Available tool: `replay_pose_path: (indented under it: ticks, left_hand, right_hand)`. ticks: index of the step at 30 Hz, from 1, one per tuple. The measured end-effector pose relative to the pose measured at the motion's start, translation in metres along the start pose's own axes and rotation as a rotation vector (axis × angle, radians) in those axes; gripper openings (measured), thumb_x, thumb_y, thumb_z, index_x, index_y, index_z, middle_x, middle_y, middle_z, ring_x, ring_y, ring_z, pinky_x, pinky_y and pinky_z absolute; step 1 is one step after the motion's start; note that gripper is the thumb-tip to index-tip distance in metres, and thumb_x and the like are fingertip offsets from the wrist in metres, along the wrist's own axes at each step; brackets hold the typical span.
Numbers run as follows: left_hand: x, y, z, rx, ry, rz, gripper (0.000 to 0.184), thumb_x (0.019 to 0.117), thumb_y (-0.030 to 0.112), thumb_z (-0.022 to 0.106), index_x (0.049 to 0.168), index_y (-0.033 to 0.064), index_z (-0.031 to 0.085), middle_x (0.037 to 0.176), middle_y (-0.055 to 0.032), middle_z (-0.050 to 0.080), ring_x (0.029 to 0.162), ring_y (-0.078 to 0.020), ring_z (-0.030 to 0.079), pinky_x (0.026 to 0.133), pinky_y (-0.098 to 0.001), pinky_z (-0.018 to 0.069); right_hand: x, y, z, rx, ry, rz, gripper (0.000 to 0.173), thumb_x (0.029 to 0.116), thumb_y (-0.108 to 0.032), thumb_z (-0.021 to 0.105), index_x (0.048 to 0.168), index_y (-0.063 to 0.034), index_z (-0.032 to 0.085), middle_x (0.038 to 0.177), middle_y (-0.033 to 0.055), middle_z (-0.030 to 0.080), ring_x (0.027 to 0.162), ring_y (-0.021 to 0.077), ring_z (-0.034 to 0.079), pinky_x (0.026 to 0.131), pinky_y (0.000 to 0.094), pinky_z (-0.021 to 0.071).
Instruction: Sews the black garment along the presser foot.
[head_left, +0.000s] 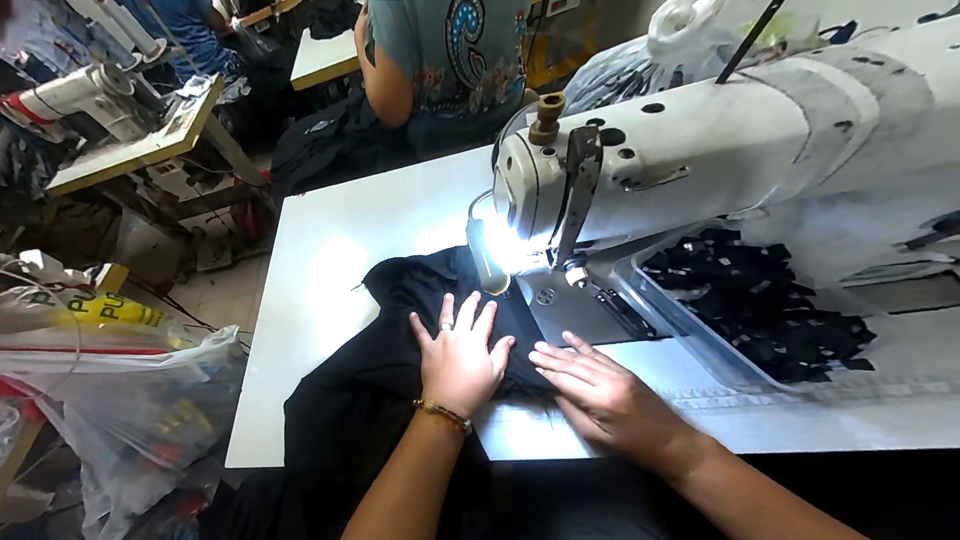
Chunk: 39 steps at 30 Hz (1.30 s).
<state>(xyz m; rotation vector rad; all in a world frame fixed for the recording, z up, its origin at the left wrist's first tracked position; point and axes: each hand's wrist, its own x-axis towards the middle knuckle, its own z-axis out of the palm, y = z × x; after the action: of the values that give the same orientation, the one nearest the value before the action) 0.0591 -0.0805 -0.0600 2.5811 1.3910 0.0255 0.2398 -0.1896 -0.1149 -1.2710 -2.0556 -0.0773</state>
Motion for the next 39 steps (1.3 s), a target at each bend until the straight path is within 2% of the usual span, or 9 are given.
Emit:
replay_pose_path:
  ticks: [7, 9, 11, 13, 15, 17, 19, 23, 39]
  left_hand:
    - [0.025, -0.016, -0.009, -0.091, 0.007, 0.013, 0.047, 0.1074, 0.045, 0.041, 0.151, 0.0303, 0.053, 0.165, 0.0083, 0.036, 0.158, -0.0273, 0.019, 0.117, -0.0757, 0.0021]
    - [0.014, -0.022, -0.001, -0.125, 0.234, 0.131, 0.03, 0.1001, 0.022, 0.052, 0.118, 0.0123, 0.074, 0.147, -0.0027, 0.059, 0.154, -0.033, 0.03, 0.118, -0.0754, 0.0042]
    - [0.0, -0.029, -0.001, -0.125, 0.42, 0.36, 0.014, 0.088, 0.013, 0.061, 0.084, 0.0083, 0.075, 0.11, -0.0064, 0.075, 0.139, -0.0339, 0.052, 0.118, -0.0758, 0.0118]
    - [-0.024, -0.029, -0.013, -0.184, 0.344, 0.578, 0.015, 0.087, 0.012, 0.062, 0.076, 0.0104, 0.072, 0.084, -0.003, 0.072, 0.113, -0.0256, 0.067, 0.12, -0.0689, 0.0221]
    - [-0.046, -0.019, -0.031, -0.318, 0.136, 0.702, 0.022, 0.0931, 0.013, 0.055, 0.081, 0.0108, 0.073, 0.074, 0.0016, 0.068, 0.085, -0.0126, 0.069, 0.119, -0.0512, 0.0342]
    - [-0.054, -0.006, -0.039, -0.431, 0.097, 0.694, 0.025, 0.0955, 0.015, 0.05, 0.089, 0.0099, 0.073, 0.076, 0.0022, 0.068, 0.081, -0.0088, 0.068, 0.114, -0.0462, 0.042]
    - [-0.051, 0.005, -0.031, -0.355, 0.198, 0.528, 0.027, 0.0994, 0.022, 0.051, 0.109, 0.0131, 0.074, 0.093, 0.0004, 0.073, 0.095, -0.0129, 0.07, 0.114, -0.0524, 0.0413]
    - [-0.036, 0.012, 0.008, -0.017, 0.13, 0.152, 0.047, 0.1078, 0.045, 0.038, 0.147, 0.0286, 0.058, 0.153, 0.0002, 0.054, 0.147, -0.0278, 0.042, 0.118, -0.0757, 0.0069]
    - [-0.017, 0.004, 0.017, -0.011, 0.147, 0.078, 0.046, 0.1073, 0.044, 0.039, 0.148, 0.0312, 0.056, 0.158, 0.0022, 0.049, 0.151, -0.0278, 0.036, 0.118, -0.0748, 0.0107]
  right_hand:
    - [0.024, 0.012, 0.013, -0.007, 0.002, 0.015, 0.033, 0.0905, -0.014, 0.049, 0.096, 0.0019, 0.078, 0.116, 0.0152, 0.075, 0.119, 0.0313, 0.069, 0.111, 0.0537, 0.0452]
    - [0.024, 0.014, 0.015, -0.011, 0.005, 0.019, 0.034, 0.0904, -0.015, 0.049, 0.098, 0.0018, 0.078, 0.117, 0.015, 0.075, 0.119, 0.0314, 0.069, 0.111, 0.0531, 0.0449]
    - [0.026, 0.015, 0.015, -0.023, -0.001, 0.027, 0.034, 0.0887, -0.013, 0.049, 0.099, 0.0013, 0.078, 0.117, 0.0149, 0.075, 0.12, 0.0314, 0.068, 0.112, 0.0532, 0.0446]
    - [0.027, 0.014, 0.015, -0.05, -0.012, 0.031, 0.033, 0.087, -0.011, 0.05, 0.1, 0.0014, 0.078, 0.117, 0.0161, 0.074, 0.119, 0.0325, 0.068, 0.111, 0.0551, 0.0446]
    - [0.027, 0.01, 0.013, -0.062, -0.02, 0.004, 0.031, 0.0875, -0.011, 0.052, 0.1, 0.0001, 0.078, 0.116, 0.0167, 0.074, 0.118, 0.0338, 0.069, 0.11, 0.0595, 0.044]
    - [0.022, 0.0, 0.01, -0.045, -0.005, -0.068, 0.027, 0.0915, -0.015, 0.053, 0.098, -0.003, 0.077, 0.111, 0.015, 0.075, 0.115, 0.0323, 0.07, 0.112, 0.0602, 0.0425]
    - [0.009, -0.014, 0.004, -0.026, 0.003, -0.104, 0.026, 0.0965, -0.014, 0.051, 0.094, -0.0031, 0.074, 0.104, 0.0127, 0.076, 0.115, 0.0284, 0.07, 0.116, 0.0551, 0.0404]
    - [-0.028, -0.021, -0.01, -0.053, -0.023, -0.044, 0.027, 0.0975, -0.01, 0.047, 0.097, -0.0038, 0.074, 0.118, 0.0119, 0.075, 0.124, 0.0272, 0.066, 0.117, 0.0549, 0.0398]
    - [-0.008, -0.009, -0.004, -0.03, -0.012, -0.003, 0.029, 0.0954, -0.014, 0.048, 0.09, -0.0046, 0.075, 0.114, 0.0099, 0.076, 0.124, 0.0257, 0.066, 0.117, 0.0544, 0.0394]
